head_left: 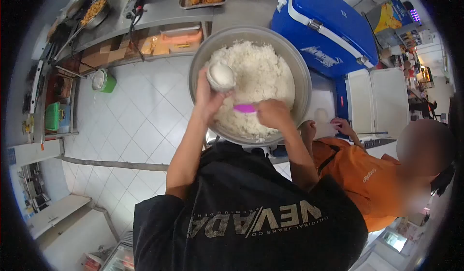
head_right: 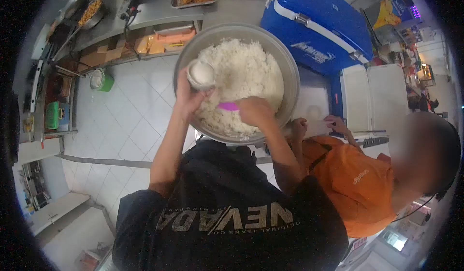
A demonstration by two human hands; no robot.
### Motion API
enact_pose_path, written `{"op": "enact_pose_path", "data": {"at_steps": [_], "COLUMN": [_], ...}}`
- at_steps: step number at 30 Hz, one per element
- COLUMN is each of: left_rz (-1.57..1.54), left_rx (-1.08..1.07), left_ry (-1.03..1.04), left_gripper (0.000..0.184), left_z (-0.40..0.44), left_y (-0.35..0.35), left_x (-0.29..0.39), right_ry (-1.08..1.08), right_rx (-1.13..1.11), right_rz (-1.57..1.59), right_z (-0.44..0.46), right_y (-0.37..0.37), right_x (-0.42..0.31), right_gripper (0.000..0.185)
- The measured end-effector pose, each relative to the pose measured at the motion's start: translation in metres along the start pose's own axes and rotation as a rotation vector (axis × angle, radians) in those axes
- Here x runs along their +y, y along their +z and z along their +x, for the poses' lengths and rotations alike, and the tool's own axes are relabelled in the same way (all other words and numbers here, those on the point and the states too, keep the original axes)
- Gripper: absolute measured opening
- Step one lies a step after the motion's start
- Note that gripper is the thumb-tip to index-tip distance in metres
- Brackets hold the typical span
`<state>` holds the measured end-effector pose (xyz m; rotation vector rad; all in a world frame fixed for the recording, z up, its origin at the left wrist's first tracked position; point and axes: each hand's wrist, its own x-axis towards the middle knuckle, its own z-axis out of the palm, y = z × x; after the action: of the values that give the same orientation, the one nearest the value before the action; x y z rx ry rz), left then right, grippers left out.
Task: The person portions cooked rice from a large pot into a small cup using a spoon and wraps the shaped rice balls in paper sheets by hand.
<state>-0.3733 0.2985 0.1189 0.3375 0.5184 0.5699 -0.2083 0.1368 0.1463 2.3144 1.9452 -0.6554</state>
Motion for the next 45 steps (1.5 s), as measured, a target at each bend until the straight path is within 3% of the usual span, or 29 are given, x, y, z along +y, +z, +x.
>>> {"op": "enact_pose_path", "data": {"at_steps": [3,4,7,11,14,17,20,23,25,27,31,33,34,36,39,45], "left_rz": [0.005,0.020,-0.054,-0.029,-0.032,-0.015,0.015,0.029,0.060,0.091,0.069,0.082,0.081,0.050,0.003,0.115], "left_rx": [0.054,0.217,0.119,0.138,0.178,0.237,0.274,0.239,0.248,0.233,0.304,0.105,0.003,0.038,0.061,0.083], "left_ry": [0.044,0.099,0.033,0.018,0.009,0.004,-0.024,-0.024,-0.057,-0.105,-0.133,-0.105,-0.083,-0.024,0.019,-0.007], "left_gripper": [0.045,0.042,0.042,0.043,0.046,0.051,0.057,0.053,0.051,0.050,0.046,0.048,0.049,0.049,0.049,0.049], "left_z": [-0.015,-0.031,-0.031,-0.038,-0.041,-0.043,-0.038,-0.033,-0.020,-0.009,-0.006,0.000,0.005,-0.004,-0.001,0.002], "left_y": [0.017,0.042,0.022,0.017,0.010,0.009,0.004,0.010,0.007,-0.002,0.011,-0.005,-0.008,0.003,0.004,0.016], "left_x": [0.017,0.021,0.022,0.019,0.016,0.006,-0.010,-0.033,-0.044,-0.051,-0.051,-0.046,-0.042,-0.034,-0.035,-0.040], "right_ry": [-0.263,-0.377,-0.670,-0.697,-0.586,-0.248,-0.109,-0.220,-0.047,0.061,0.041,0.116,0.161,0.224,0.116,0.030], "right_rx": [-0.269,-0.333,-0.503,-0.768,-0.849,-0.922,-0.651,0.059,0.318,0.182,0.192,0.242,0.400,0.705,0.521,0.296], "right_rz": [-0.014,0.014,0.270,0.370,0.532,0.487,0.789,0.678,0.120,-0.009,-0.066,-0.041,0.128,0.471,0.860,0.651], "right_z": [0.019,0.026,0.056,0.062,0.059,0.051,0.031,0.018,0.002,-0.005,-0.008,-0.015,-0.019,-0.024,-0.013,0.000], "right_y": [0.040,0.048,0.068,0.026,0.009,-0.035,-0.073,-0.053,-0.038,-0.022,-0.022,-0.040,-0.042,-0.038,-0.012,0.018], "right_x": [0.009,0.012,0.052,0.067,0.090,0.101,0.098,0.046,-0.013,-0.049,-0.055,-0.046,-0.037,-0.020,-0.007,-0.026], "right_gripper": [0.019,0.017,0.018,0.021,0.026,0.030,0.030,0.031,0.034,0.038,0.038,0.036,0.035,0.032,0.031,0.032]}}
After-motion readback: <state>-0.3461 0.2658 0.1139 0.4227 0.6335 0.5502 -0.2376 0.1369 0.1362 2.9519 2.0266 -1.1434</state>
